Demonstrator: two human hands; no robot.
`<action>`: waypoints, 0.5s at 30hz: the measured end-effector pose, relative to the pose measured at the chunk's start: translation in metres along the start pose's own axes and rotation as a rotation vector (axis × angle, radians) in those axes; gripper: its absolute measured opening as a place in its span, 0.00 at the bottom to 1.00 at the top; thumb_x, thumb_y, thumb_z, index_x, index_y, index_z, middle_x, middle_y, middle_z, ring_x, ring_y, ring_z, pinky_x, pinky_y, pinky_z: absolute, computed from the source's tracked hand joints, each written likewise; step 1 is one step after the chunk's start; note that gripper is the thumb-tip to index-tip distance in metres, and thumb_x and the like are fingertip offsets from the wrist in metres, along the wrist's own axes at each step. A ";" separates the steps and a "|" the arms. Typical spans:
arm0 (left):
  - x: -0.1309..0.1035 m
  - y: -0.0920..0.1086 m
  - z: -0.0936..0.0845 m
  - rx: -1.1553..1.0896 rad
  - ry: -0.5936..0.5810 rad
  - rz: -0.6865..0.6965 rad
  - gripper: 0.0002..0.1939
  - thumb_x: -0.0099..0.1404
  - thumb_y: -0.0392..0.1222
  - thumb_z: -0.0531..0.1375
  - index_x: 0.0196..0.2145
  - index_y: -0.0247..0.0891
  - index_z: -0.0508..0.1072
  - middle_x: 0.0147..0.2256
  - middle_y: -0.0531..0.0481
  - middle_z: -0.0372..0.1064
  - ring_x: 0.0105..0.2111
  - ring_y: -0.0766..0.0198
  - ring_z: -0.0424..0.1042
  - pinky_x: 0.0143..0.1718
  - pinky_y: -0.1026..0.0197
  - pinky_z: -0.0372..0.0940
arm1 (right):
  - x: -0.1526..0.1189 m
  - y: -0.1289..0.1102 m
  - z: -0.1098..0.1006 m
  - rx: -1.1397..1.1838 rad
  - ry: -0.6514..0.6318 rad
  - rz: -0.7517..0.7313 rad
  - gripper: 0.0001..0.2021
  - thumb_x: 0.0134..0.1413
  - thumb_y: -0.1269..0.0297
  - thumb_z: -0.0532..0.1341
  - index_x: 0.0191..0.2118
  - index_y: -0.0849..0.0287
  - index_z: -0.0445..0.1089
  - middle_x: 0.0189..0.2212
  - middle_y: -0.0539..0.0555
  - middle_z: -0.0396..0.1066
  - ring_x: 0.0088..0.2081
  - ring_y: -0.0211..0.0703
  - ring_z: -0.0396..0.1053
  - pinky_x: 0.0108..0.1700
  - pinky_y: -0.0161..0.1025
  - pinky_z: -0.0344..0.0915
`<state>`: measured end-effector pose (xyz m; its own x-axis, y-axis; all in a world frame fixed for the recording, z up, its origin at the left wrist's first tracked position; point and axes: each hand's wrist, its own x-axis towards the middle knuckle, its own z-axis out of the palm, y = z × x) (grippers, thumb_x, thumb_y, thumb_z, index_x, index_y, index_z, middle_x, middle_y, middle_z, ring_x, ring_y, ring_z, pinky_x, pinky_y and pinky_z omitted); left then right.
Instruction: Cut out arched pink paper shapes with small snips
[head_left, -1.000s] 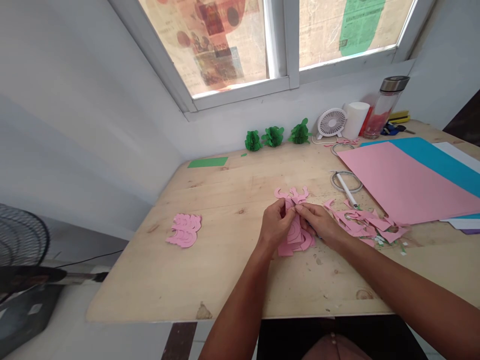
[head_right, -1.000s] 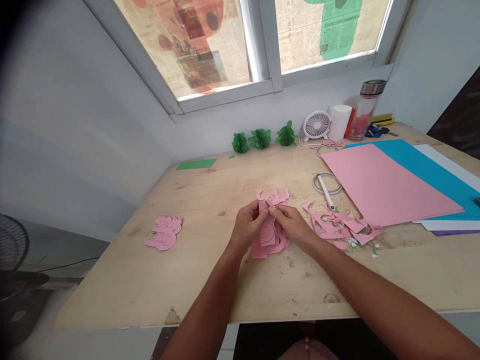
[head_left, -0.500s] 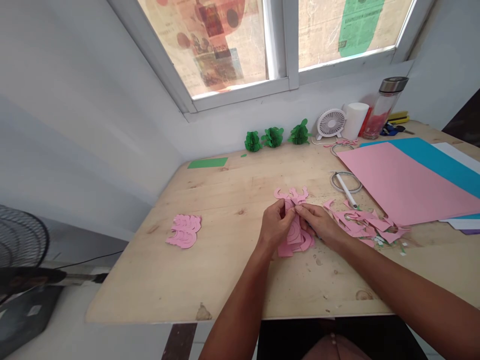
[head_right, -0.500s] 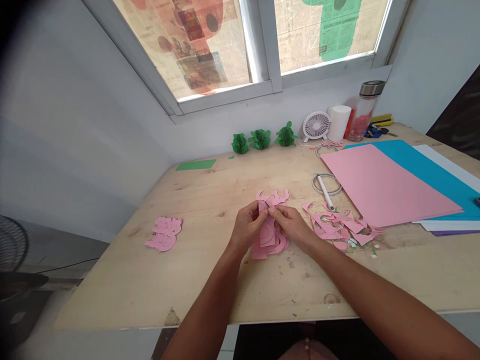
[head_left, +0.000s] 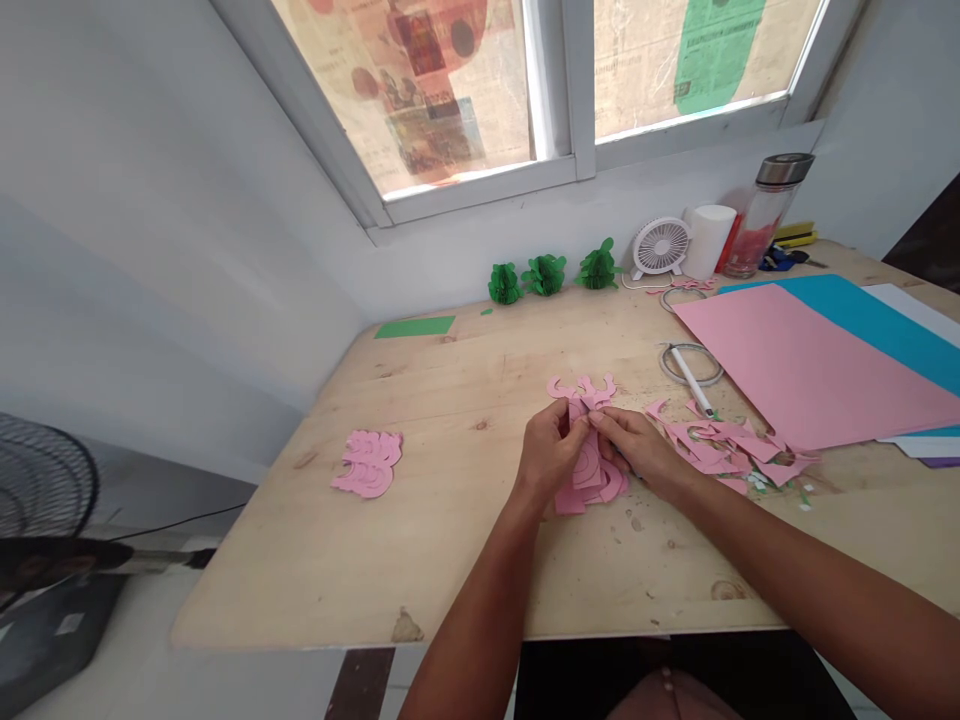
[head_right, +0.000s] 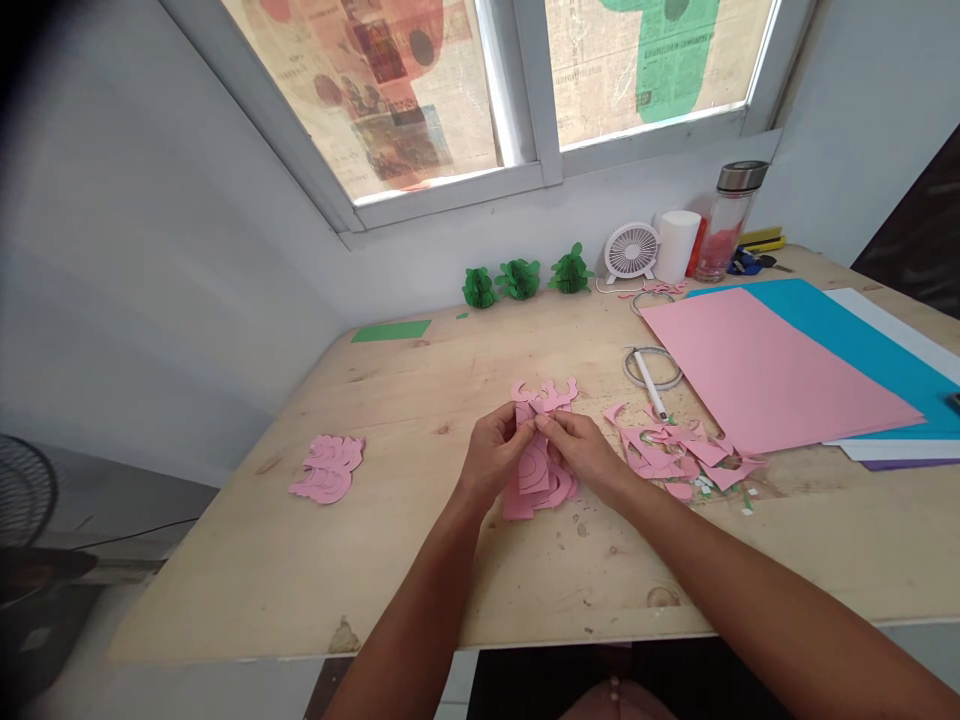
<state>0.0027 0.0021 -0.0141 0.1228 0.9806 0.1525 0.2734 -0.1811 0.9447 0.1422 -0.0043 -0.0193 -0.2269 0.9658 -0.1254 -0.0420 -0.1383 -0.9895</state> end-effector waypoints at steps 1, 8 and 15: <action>0.000 0.000 0.000 -0.002 0.001 -0.003 0.11 0.57 0.46 0.57 0.23 0.37 0.65 0.21 0.55 0.59 0.23 0.68 0.58 0.24 0.65 0.55 | 0.000 0.000 0.000 0.001 -0.001 -0.001 0.18 0.50 0.50 0.60 0.21 0.59 0.61 0.12 0.44 0.58 0.13 0.30 0.50 0.15 0.31 0.46; -0.001 0.002 -0.001 -0.022 0.001 -0.032 0.11 0.57 0.47 0.58 0.23 0.37 0.66 0.21 0.55 0.59 0.24 0.68 0.59 0.25 0.66 0.55 | -0.001 -0.001 0.000 -0.004 0.002 -0.008 0.19 0.50 0.49 0.60 0.20 0.59 0.61 0.12 0.44 0.57 0.13 0.30 0.51 0.15 0.31 0.46; -0.001 0.003 -0.001 -0.070 0.007 -0.049 0.12 0.56 0.47 0.59 0.22 0.37 0.66 0.21 0.54 0.59 0.24 0.67 0.59 0.25 0.65 0.56 | -0.001 -0.001 0.001 -0.007 0.004 -0.022 0.18 0.50 0.49 0.60 0.21 0.58 0.61 0.12 0.44 0.57 0.13 0.31 0.50 0.16 0.32 0.46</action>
<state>0.0027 0.0010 -0.0109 0.1036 0.9888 0.1070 0.2117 -0.1271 0.9690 0.1419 -0.0054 -0.0183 -0.2220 0.9694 -0.1043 -0.0402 -0.1160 -0.9924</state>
